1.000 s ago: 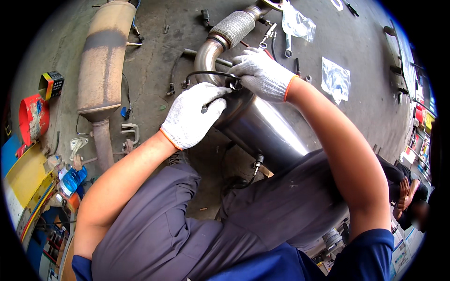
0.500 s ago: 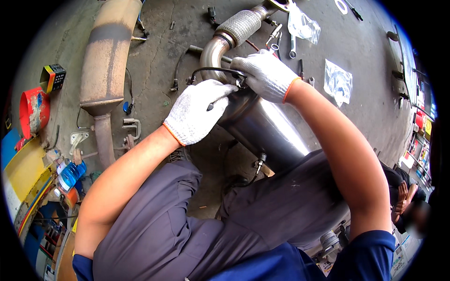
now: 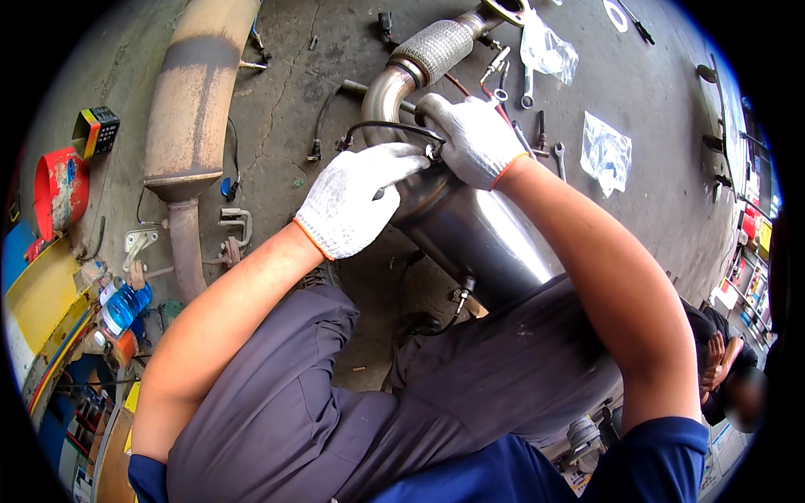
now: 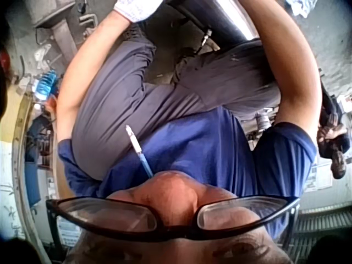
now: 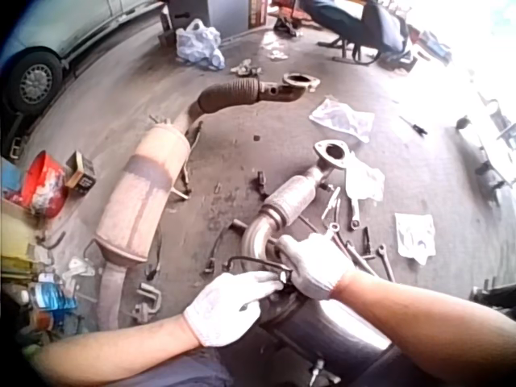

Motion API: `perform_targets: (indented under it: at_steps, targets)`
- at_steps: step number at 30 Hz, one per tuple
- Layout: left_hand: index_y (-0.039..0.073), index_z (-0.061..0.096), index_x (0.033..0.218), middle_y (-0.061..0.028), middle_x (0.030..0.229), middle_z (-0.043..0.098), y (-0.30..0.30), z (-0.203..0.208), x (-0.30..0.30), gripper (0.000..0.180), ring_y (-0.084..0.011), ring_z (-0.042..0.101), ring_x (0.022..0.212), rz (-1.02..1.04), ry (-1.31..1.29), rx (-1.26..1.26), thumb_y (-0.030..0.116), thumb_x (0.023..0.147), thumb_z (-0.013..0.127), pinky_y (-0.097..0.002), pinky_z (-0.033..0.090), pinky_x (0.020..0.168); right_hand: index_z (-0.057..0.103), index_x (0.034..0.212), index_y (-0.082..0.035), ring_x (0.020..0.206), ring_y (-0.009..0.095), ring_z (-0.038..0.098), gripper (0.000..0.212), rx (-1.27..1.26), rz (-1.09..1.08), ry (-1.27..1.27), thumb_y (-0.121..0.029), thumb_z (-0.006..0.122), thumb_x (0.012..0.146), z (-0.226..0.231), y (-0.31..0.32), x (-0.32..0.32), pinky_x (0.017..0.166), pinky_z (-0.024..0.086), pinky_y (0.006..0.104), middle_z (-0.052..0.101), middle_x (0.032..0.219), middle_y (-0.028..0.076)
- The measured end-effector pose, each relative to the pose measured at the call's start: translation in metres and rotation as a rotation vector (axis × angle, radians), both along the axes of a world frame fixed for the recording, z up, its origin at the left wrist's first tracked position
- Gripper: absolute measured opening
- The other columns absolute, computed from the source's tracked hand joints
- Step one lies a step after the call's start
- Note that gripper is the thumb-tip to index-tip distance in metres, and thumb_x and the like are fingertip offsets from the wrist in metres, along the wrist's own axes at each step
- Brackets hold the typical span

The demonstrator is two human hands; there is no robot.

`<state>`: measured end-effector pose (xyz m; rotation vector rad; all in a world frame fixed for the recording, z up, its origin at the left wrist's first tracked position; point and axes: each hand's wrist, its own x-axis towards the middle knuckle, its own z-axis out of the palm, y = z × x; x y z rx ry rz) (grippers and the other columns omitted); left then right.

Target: The person sits on the floor and uses a wrench to tighten a bolt on a metallic exhaust pipe. They repeatedly adjust the pipe and reposition the wrench to secure the connection.

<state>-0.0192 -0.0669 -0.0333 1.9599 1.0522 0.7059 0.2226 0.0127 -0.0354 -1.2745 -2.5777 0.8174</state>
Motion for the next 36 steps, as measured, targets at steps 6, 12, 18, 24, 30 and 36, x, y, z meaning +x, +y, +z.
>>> perform_targets:
  at_steps: [6,12,18,24,30,36]
  targets:
    - [0.003,0.078,0.136,-0.0205,0.141,0.076,0.001,0.003,-0.001,0.05,-0.0393,0.075,0.124,-0.033,0.012,-0.079,0.0,0.091,0.057,-0.0472,0.059,0.111,0.065,0.132,-0.004,0.091,0.05,0.074,0.029,-0.031,-0.046,-0.025,-0.011,0.06,0.104,-0.001,-0.005,0.001,0.083,0.057,0.0589,0.075,0.092,0.027]
    - [0.005,0.078,0.135,-0.0204,0.141,0.075,0.002,0.002,-0.002,0.049,-0.0397,0.076,0.12,-0.032,0.002,-0.027,0.003,0.089,0.06,-0.048,0.061,0.106,0.064,0.133,-0.007,0.092,0.049,0.075,0.028,-0.057,-0.078,-0.089,-0.013,0.058,0.106,-0.001,-0.007,0.0,0.083,0.057,0.0588,0.076,0.094,0.026]
    - [0.007,0.078,0.138,-0.0185,0.144,0.076,0.002,0.005,-0.003,0.052,-0.0392,0.075,0.124,-0.052,0.018,-0.102,0.002,0.09,0.058,-0.0483,0.059,0.111,0.063,0.133,-0.009,0.094,0.049,0.075,0.027,-0.083,-0.112,-0.158,-0.015,0.056,0.107,0.003,-0.01,0.0,0.085,0.058,0.0584,0.077,0.095,0.026]
    - [0.007,0.078,0.138,-0.0184,0.143,0.076,0.003,0.005,-0.003,0.053,-0.0394,0.076,0.122,-0.064,0.024,-0.084,0.002,0.09,0.058,-0.0481,0.06,0.109,0.063,0.133,-0.009,0.096,0.049,0.076,0.027,-0.092,-0.141,-0.192,-0.017,0.055,0.109,0.004,-0.013,0.0,0.086,0.058,0.0577,0.077,0.098,0.026]
    - [0.007,0.078,0.139,-0.0192,0.143,0.075,0.003,0.006,-0.004,0.054,-0.0405,0.076,0.122,-0.062,0.024,-0.09,0.001,0.09,0.057,-0.0479,0.06,0.109,0.063,0.133,-0.008,0.098,0.049,0.076,0.026,-0.09,-0.174,-0.185,-0.019,0.054,0.111,0.006,-0.017,-0.001,0.087,0.059,0.0569,0.077,0.1,0.027]
    - [0.006,0.078,0.138,-0.019,0.143,0.075,0.004,0.005,-0.003,0.054,-0.0406,0.076,0.123,-0.06,0.001,-0.084,0.0,0.089,0.055,-0.0479,0.06,0.11,0.063,0.133,-0.006,0.099,0.046,0.077,0.029,-0.083,-0.222,-0.134,-0.022,0.057,0.11,0.004,-0.019,-0.001,0.086,0.06,0.0552,0.079,0.102,0.024]
